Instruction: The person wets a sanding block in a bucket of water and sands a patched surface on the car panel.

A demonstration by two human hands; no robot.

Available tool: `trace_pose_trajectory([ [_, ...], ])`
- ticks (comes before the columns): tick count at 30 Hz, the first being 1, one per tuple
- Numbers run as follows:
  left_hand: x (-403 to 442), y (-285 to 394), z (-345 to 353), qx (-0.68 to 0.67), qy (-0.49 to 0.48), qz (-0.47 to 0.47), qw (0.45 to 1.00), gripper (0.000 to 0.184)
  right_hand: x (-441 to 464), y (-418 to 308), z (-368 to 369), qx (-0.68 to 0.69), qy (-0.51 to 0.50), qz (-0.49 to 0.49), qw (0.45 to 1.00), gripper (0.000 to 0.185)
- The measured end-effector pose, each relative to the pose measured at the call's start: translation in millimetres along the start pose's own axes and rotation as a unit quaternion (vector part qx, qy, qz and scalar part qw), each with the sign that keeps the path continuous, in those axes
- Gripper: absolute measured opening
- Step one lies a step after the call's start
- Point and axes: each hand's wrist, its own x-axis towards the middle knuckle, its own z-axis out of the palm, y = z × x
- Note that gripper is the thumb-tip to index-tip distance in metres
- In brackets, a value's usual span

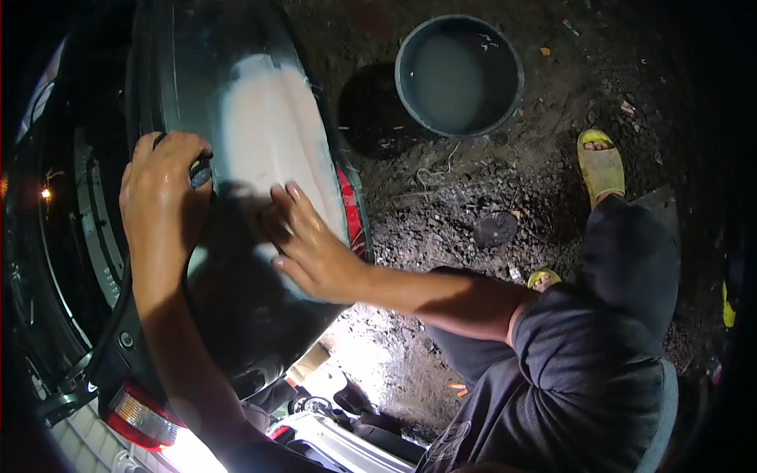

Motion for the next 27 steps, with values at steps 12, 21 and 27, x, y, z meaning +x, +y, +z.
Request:
trace_pose_trajectory([
  [12,1,3,0,0.013,-0.01,0.007,1.0,0.021,23,27,-7,-0.016,0.027,-0.017,0.999,0.067],
  [21,2,5,0,0.024,0.006,-0.003,1.0,0.022,118,85,-23,-0.019,0.054,0.044,0.997,0.061],
  [27,-1,-2,4,0.038,-0.016,-0.031,0.999,0.035,30,46,-8,-0.005,0.034,-0.027,0.999,0.062],
])
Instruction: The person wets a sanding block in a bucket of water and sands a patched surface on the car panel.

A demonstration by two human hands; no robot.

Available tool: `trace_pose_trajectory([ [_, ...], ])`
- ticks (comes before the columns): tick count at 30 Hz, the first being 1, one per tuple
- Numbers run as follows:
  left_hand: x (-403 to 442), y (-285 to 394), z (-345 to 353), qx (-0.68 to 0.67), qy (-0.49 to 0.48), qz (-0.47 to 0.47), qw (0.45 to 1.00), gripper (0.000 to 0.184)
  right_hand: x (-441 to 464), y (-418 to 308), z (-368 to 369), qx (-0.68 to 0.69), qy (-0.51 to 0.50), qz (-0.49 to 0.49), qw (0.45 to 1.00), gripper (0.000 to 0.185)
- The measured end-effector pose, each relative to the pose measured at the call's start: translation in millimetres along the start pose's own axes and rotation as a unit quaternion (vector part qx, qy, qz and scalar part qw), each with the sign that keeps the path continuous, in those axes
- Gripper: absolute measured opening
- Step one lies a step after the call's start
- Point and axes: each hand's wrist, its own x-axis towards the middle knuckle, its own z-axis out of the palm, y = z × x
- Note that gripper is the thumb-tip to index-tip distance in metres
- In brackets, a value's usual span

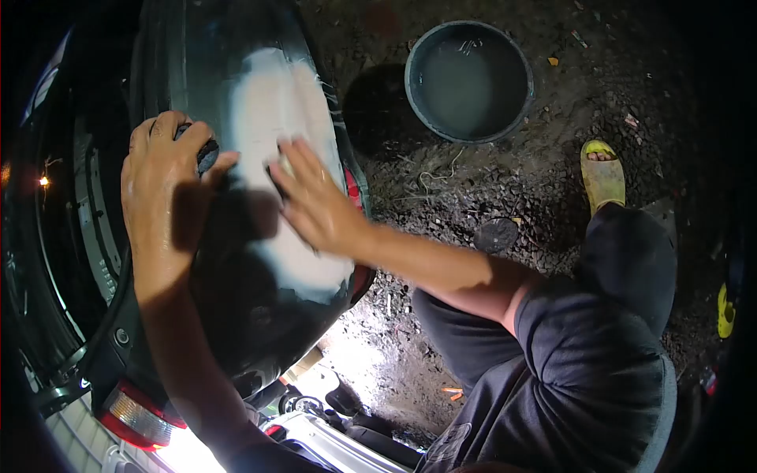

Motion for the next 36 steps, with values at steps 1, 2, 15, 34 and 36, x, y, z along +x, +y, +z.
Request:
trace_pose_trajectory([
  [1,-2,-1,-2,-0.005,0.004,0.006,1.0,0.037,32,24,0,-0.02,0.019,-0.006,1.0,0.061],
  [2,-5,-3,-4,-0.01,0.01,0.01,1.0,0.039,73,49,-4,-0.007,0.026,0.029,0.999,0.06],
  [15,0,-5,6,-0.044,0.021,-0.054,0.997,0.034,69,48,-5,0.024,0.039,0.042,0.998,0.057],
  [34,3,-18,6,-0.064,0.008,-0.021,0.998,0.018,26,21,-6,0.055,0.048,0.063,0.995,0.056],
  [36,2,-22,-4,-0.084,-0.007,0.006,0.996,0.018,-34,-16,-10,0.022,0.026,0.069,0.997,0.055],
])
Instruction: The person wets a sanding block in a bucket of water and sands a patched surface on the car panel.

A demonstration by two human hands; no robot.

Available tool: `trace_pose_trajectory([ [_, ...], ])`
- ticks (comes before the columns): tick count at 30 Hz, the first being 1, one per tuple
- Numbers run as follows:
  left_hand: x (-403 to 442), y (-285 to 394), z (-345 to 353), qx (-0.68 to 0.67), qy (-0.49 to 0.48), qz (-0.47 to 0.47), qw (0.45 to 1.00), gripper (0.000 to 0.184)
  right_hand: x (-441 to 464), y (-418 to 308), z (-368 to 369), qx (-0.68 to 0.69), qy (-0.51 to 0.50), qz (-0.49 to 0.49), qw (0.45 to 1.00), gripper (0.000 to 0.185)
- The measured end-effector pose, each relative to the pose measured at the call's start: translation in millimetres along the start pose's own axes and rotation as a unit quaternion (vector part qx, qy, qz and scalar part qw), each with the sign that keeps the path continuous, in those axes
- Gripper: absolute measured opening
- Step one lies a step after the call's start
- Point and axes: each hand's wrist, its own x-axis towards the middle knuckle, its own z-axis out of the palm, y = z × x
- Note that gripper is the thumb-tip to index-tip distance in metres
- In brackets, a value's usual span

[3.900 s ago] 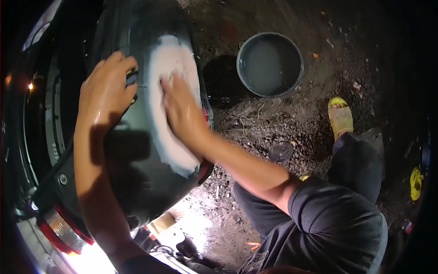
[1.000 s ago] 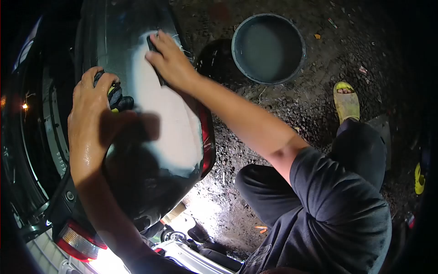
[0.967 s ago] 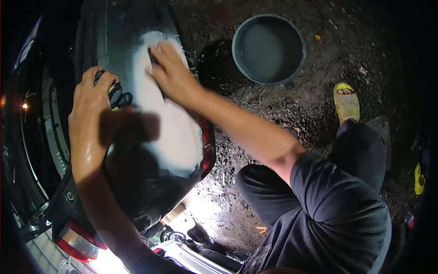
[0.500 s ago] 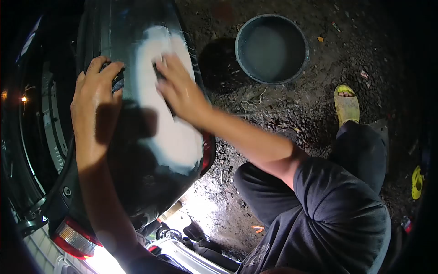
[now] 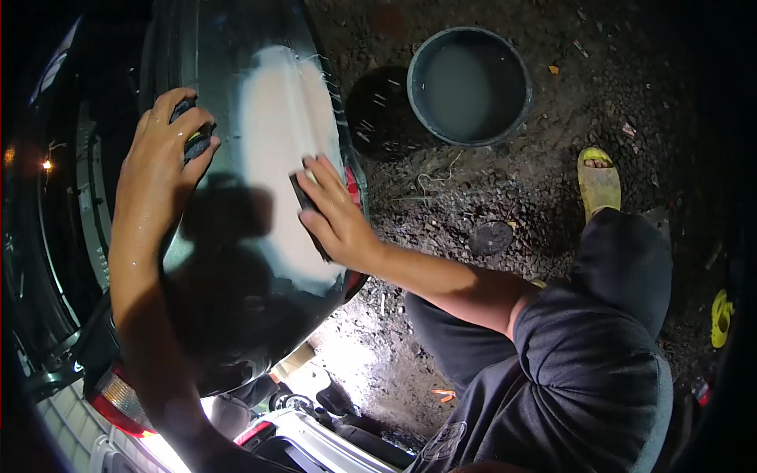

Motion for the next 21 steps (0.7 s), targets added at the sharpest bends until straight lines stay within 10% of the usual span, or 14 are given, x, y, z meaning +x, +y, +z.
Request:
trace_pose_trajectory([
  [6,22,-12,10,0.026,-0.02,-0.02,0.999,0.019,149,63,-3,0.078,0.027,0.04,0.996,0.052],
  [13,23,-2,9,0.032,-0.023,-0.051,0.998,0.02,13,8,1,0.024,-0.008,-0.005,1.0,0.059],
  [21,24,1,4,0.04,-0.057,-0.071,0.995,0.023,156,62,-5,0.009,0.043,0.027,0.999,0.049],
])
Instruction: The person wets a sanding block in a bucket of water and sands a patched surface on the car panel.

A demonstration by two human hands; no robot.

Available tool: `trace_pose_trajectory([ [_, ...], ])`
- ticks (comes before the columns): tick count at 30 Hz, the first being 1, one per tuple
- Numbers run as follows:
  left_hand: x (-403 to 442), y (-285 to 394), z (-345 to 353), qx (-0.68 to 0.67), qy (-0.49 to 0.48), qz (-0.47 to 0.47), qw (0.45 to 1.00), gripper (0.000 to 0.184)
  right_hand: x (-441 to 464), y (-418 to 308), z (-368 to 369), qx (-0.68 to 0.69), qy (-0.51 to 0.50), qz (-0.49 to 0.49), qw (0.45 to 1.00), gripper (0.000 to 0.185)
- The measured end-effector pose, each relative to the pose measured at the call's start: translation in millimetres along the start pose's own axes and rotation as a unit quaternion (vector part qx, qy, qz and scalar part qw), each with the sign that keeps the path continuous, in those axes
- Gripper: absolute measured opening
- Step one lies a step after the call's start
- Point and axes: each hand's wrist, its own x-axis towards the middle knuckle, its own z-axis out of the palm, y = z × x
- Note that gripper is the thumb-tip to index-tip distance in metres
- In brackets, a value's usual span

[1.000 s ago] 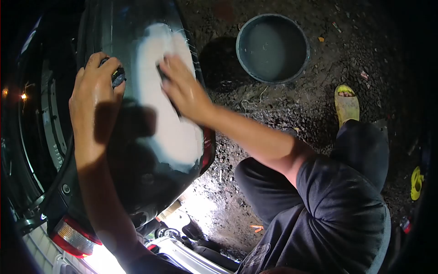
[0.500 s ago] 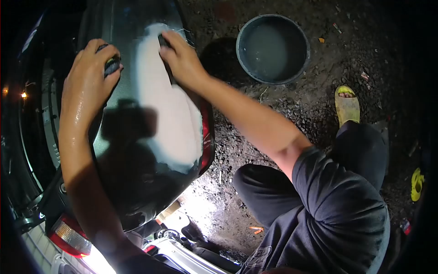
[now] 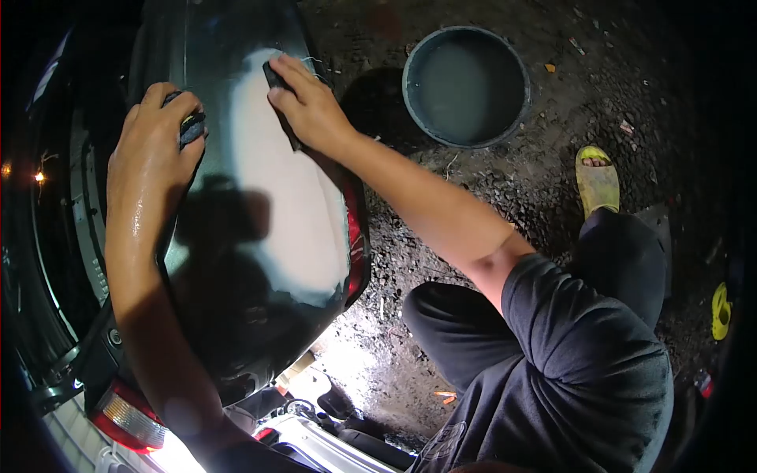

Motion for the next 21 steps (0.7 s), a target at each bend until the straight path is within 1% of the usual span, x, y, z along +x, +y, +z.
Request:
trace_pose_trajectory([
  [2,-2,2,-1,0.001,0.002,-0.001,1.0,0.023,-57,-16,0,-0.029,-0.023,-0.027,0.999,0.052],
  [3,-1,2,-1,0.003,0.004,-0.001,1.0,0.022,-94,-27,0,-0.009,-0.027,-0.051,0.998,0.055],
  [4,-1,1,0,0.004,0.004,-0.001,1.0,0.022,-127,-38,-3,0.002,-0.043,-0.055,0.998,0.058],
  [5,-1,1,0,0.006,0.003,0.0,1.0,0.022,-132,-40,-8,0.007,-0.053,-0.057,0.997,0.057],
  [6,-1,0,1,0.008,0.003,-0.001,1.0,0.022,-133,-43,-10,0.012,-0.063,-0.062,0.996,0.055],
  [7,-1,2,-1,0.009,0.005,0.001,1.0,0.022,-117,-35,-7,0.008,-0.048,-0.052,0.997,0.054],
  [9,-4,5,-4,0.009,0.008,0.002,1.0,0.022,-54,-7,2,0.0,-0.022,-0.033,0.999,0.053],
  [11,-3,5,-5,0.011,0.005,0.001,1.0,0.023,-5,-2,3,0.008,-0.021,-0.004,1.0,0.051],
  [12,-3,5,-5,0.012,0.001,0.001,1.0,0.024,4,-3,1,0.012,-0.021,0.014,1.0,0.051],
  [14,-3,4,-3,0.017,-0.004,0.005,1.0,0.024,-36,-19,4,0.003,-0.02,-0.027,0.999,0.052],
  [15,-1,3,-3,0.019,-0.003,0.007,1.0,0.024,-74,-35,7,-0.013,-0.02,-0.071,0.997,0.054],
  [16,0,4,-4,0.02,-0.006,0.003,1.0,0.024,-110,-57,4,-0.01,-0.04,-0.074,0.996,0.054],
  [18,-2,7,-7,0.021,-0.019,-0.006,1.0,0.025,-131,-69,-1,0.009,-0.074,-0.079,0.994,0.056],
  [19,-4,7,-7,0.02,-0.018,-0.001,1.0,0.025,-123,-60,2,0.006,-0.064,-0.086,0.994,0.055],
  [21,-4,7,-8,0.015,-0.005,0.007,1.0,0.025,-63,-28,6,-0.004,-0.045,-0.11,0.993,0.055],
])
